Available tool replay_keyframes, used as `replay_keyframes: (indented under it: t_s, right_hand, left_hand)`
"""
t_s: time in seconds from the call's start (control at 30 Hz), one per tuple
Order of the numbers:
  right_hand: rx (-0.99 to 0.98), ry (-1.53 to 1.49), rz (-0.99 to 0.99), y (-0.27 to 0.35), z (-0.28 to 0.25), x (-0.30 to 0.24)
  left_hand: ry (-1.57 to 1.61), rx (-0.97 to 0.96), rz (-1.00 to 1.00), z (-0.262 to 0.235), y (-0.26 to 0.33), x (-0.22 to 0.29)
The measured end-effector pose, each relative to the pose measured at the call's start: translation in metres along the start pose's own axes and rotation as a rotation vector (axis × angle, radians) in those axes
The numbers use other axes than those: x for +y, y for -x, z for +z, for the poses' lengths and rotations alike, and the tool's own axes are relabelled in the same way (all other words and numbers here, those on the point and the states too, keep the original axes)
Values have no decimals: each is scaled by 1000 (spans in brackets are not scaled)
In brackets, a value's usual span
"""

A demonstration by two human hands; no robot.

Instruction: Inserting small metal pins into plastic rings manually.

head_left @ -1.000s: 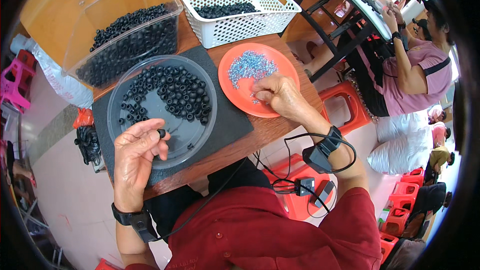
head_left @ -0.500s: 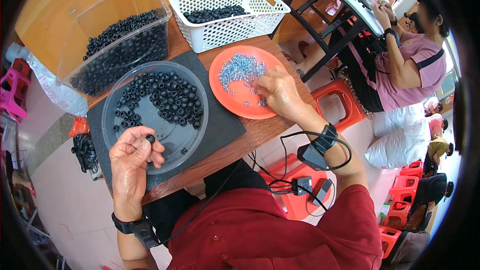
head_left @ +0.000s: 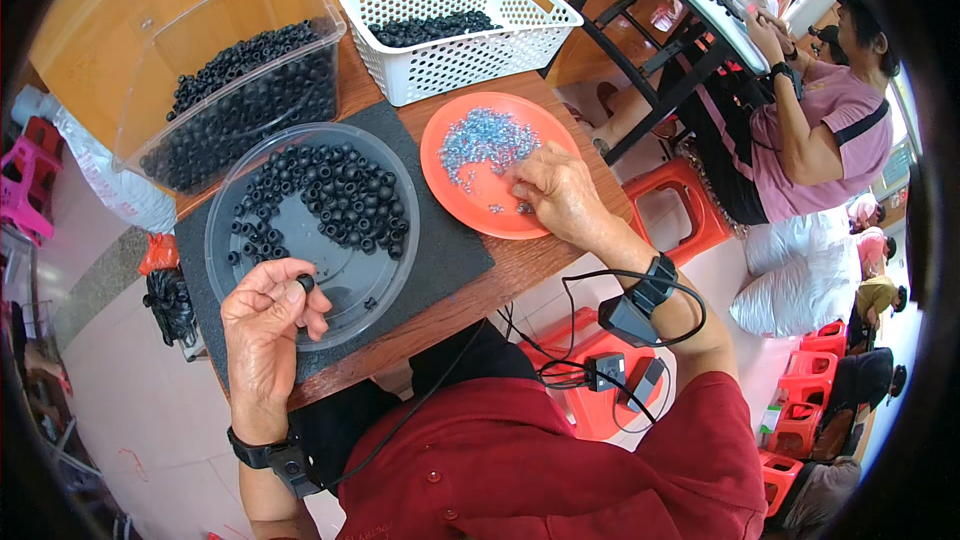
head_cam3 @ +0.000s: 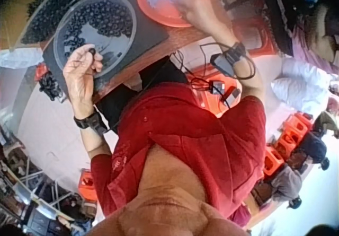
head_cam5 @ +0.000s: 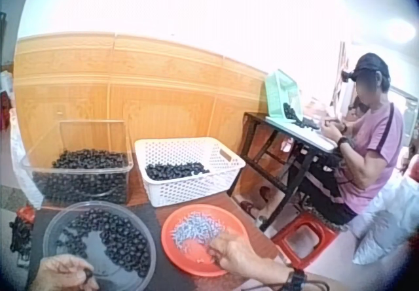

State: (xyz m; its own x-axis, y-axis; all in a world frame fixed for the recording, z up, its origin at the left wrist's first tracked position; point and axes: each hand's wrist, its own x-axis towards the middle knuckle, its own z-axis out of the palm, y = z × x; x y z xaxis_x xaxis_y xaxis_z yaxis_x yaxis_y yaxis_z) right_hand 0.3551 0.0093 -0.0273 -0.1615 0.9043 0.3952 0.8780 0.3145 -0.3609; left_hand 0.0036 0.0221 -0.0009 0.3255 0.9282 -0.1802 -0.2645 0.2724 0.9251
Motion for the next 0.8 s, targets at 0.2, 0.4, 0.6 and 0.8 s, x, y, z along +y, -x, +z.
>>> replay_keyframes:
  t_s: [0.2,0.4,0.6,0.8]
  right_hand:
    - [75,-31,-71,-11,15,-10]
    - [50,41,-97,-20,27,-16]
    - [-65,165,-77,-18,27,-19]
    - [-61,150,-123,-19,29,-18]
  left_hand:
    - [5,8,13,0,1,0]
    - [38,10,16,-1,2,-1]
    - [29,14,13,-2,2,-1]
    - [32,17,13,-1,1,0]
